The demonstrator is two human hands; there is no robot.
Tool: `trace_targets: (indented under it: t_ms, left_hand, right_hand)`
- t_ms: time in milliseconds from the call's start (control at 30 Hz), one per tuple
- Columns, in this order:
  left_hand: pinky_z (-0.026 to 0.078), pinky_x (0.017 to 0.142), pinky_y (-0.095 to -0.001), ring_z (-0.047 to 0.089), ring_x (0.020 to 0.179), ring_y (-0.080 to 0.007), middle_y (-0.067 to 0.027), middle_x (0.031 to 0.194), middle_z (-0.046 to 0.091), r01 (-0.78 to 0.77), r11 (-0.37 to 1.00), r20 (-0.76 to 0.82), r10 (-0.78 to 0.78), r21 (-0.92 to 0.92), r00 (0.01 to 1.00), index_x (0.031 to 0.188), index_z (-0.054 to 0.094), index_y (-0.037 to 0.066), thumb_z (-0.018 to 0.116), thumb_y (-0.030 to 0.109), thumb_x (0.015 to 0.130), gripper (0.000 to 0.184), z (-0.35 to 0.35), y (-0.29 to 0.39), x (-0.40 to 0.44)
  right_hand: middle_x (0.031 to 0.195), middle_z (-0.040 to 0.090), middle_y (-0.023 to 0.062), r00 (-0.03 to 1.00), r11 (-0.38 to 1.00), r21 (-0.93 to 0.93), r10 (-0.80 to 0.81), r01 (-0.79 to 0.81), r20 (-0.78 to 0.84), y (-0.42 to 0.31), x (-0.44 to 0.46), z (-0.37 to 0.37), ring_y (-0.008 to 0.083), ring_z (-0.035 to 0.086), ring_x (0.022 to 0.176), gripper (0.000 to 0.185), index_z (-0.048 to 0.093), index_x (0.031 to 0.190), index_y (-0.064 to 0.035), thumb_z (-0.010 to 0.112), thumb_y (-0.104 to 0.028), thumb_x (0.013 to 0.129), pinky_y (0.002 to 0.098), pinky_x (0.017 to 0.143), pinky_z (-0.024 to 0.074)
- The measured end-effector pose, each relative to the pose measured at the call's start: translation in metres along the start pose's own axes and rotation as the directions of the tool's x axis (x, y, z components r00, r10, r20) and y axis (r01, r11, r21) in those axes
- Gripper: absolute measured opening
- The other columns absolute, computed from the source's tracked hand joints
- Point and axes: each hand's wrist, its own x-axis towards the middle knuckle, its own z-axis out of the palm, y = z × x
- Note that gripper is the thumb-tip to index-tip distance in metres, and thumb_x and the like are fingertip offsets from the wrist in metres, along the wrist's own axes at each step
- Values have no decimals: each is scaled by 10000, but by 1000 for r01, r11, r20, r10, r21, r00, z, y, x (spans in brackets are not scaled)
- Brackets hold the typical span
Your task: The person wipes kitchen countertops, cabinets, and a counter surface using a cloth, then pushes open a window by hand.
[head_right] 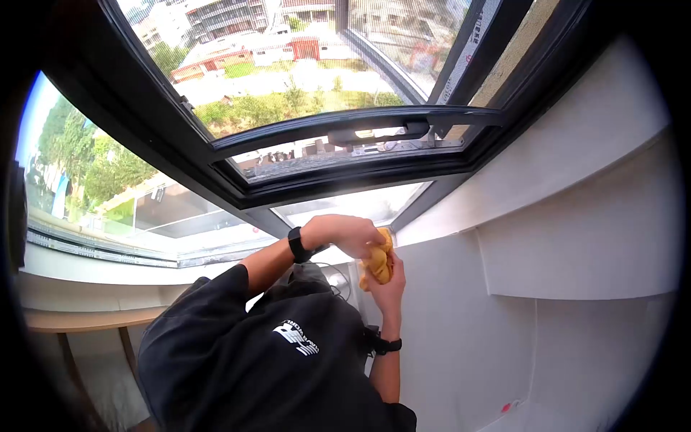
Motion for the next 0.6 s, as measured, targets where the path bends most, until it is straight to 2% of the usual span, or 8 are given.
trace_targets:
  t_ms: [67,133,200,267,367,433,533,600]
  left_hand:
    - [525,847,-419,649,991,-364,-168,1078,690,-67,992,-388,103,107,916,1175,651,10,659,221,847,390,-8,11,-37]
    - [532,826,-380,649,958,-311,-119,1001,666,-26,950,-690,244,310,682,1116,663,27,662,87,879,245,-25,34,-67]
    - [526,855,-404,634,991,-286,-100,1021,649,-14,926,-807,336,377,485,1099,674,55,697,25,838,264,-37,49,-88]
    - [454,1032,-439,559,1199,-283,-108,1199,622,228,802,-822,478,552,309,1116,676,68,722,39,818,303,-55,59,-91]
    - [302,1179,-460,401,1399,-273,-90,1408,535,421,669,-790,529,612,309,1147,680,94,715,57,827,324,-78,55,-73]
    - [225,1217,-449,330,1455,-254,-60,1481,485,430,724,-840,438,540,320,1169,678,114,698,75,845,328,-92,18,-58]
    - [180,1227,-421,286,1493,-214,-1,1561,416,611,441,-740,531,658,414,1197,674,163,666,101,875,329,-97,22,-68]
    - [170,1225,-416,283,1495,-213,-5,1559,420,597,453,-738,531,662,416,1195,675,171,676,122,868,331,-93,22,-68]
  right_hand:
    - [1174,599,133,997,998,64,-1,-4,74,16,-17,-15,222,597,1109,484,572,1204,10,788,-78,780,353,955,498]
    - [1149,603,125,1000,996,86,31,-31,1,39,-35,-30,229,598,1102,473,575,1203,5,772,-69,780,358,960,492]
    - [1128,602,120,996,998,57,35,-31,-86,58,-53,-45,243,599,1089,459,579,1198,0,757,-66,780,367,964,487]
    - [1112,597,119,981,1000,-23,2,-7,-193,75,-66,-58,263,599,1072,444,584,1191,-7,745,-71,782,382,966,483]
    - [1104,591,130,960,994,-108,-6,-26,-280,95,-87,-74,297,594,1051,419,592,1174,-7,739,-106,794,404,968,477]
    - [1111,587,142,942,982,-188,-35,-29,-332,100,-101,-76,315,592,1051,414,593,1169,-6,740,-132,803,414,958,480]
    - [1081,604,167,905,952,-304,-103,-31,-413,128,-122,-90,346,606,1012,419,588,1172,0,738,-192,831,436,915,496]
    - [1061,614,175,889,953,-299,-105,-37,-445,146,-138,-99,353,615,989,425,586,1175,5,739,-209,840,442,894,504]
